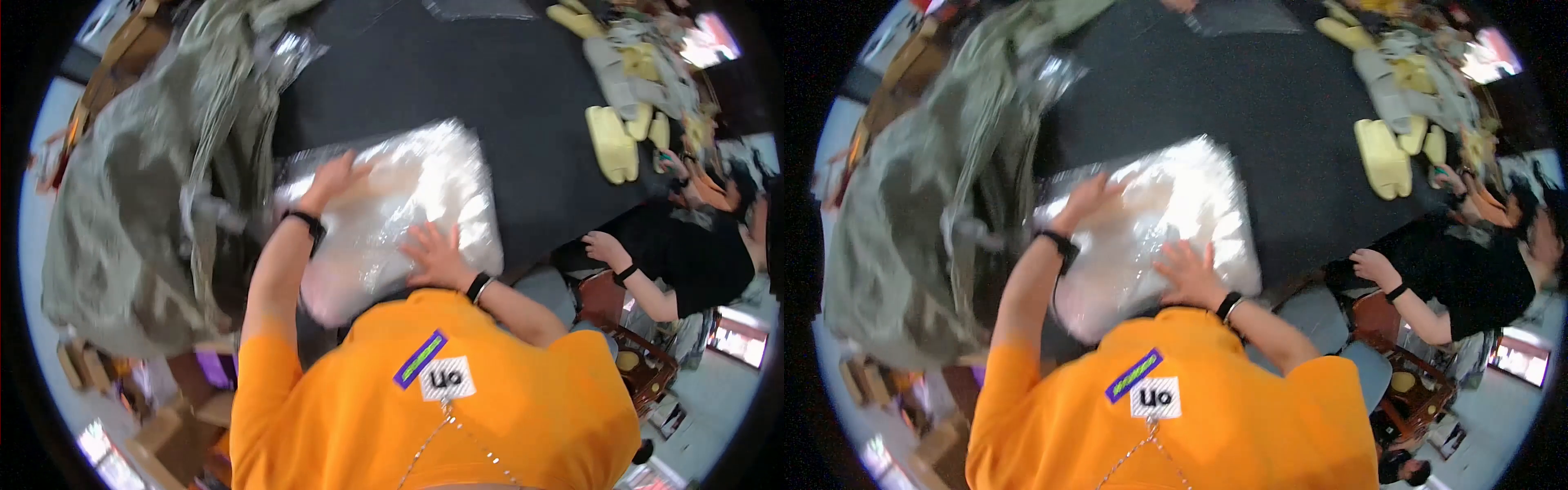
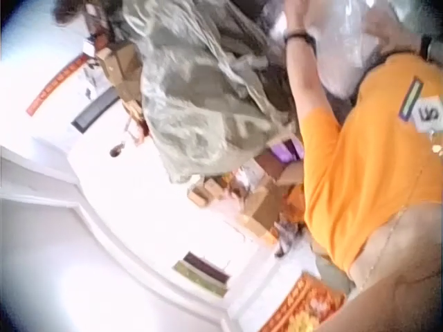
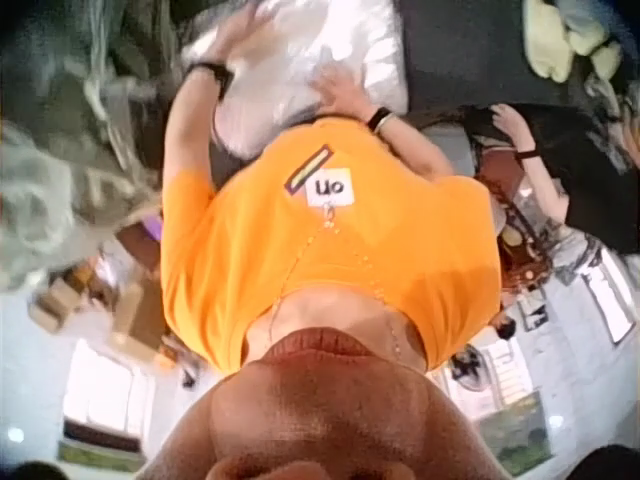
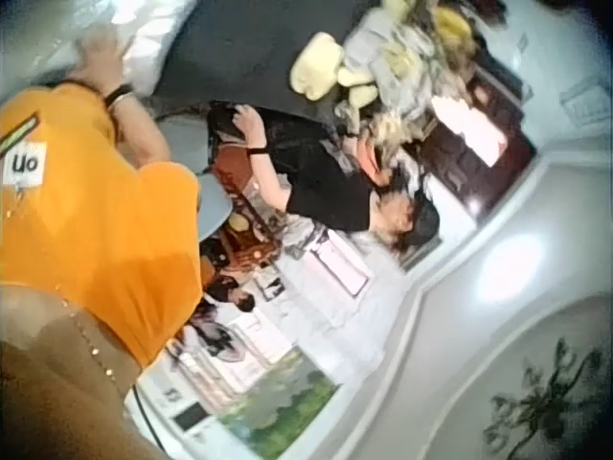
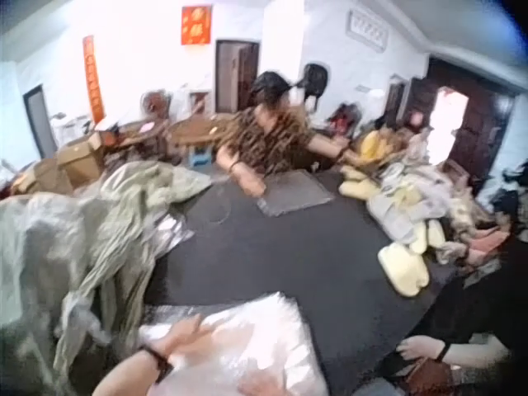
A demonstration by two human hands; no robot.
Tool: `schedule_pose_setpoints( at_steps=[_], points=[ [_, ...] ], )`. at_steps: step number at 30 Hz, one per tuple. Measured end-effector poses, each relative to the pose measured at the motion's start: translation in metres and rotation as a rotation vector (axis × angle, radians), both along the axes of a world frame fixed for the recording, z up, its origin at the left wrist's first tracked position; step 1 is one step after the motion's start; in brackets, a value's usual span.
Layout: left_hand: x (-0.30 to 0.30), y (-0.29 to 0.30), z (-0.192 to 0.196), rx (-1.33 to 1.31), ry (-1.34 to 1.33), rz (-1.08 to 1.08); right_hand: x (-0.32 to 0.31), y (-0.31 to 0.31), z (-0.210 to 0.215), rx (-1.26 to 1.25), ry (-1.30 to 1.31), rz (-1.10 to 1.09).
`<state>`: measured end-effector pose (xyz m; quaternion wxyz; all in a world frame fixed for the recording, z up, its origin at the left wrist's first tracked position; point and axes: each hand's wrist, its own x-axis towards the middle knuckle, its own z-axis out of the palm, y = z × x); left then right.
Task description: The recorder is taking pairs of slippers from a large sack and placing them into individual plastic shipping bags at a communal work table.
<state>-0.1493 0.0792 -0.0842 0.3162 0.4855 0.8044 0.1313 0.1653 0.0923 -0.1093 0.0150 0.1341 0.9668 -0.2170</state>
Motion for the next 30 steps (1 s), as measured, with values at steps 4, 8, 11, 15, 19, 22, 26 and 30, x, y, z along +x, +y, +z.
schedule_pose_setpoints(
  at_steps=[4, 8, 11, 15, 19, 22, 26, 30],
  points=[
    [0.015, -0.004, -0.017, 0.164, 0.181, 0.028, -0.008, -0.002, 0.008, -0.087, -0.204, 0.036],
    [0.007, -0.021, -0.021, 0.214, 0.184, 0.072, -0.001, -0.01, -0.006, 0.014, 0.017, 0.062],
    [0.008, -0.026, -0.032, 0.28, 0.163, 0.066, 0.004, -0.003, -0.007, 0.02, 0.031, -0.042],
    [0.003, -0.011, -0.033, 0.254, 0.047, 0.088, 0.026, 0.027, 0.028, 0.116, 0.204, -0.383],
    [-0.015, -0.017, -0.057, 0.238, -0.085, 0.117, 0.043, 0.031, 0.032, -0.024, -0.041, -0.595],
    [-0.013, -0.015, -0.056, 0.246, -0.14, 0.095, 0.053, 0.026, 0.021, -0.206, -0.139, -0.626],
    [-0.012, -0.011, -0.017, 0.008, -0.108, 0.002, 0.052, 0.027, 0.018, -0.241, -0.13, -0.64],
    [0.014, -0.01, 0.004, -0.081, 0.371, -0.159, 0.053, 0.03, 0.015, -0.234, -0.134, -0.628]
  ],
)
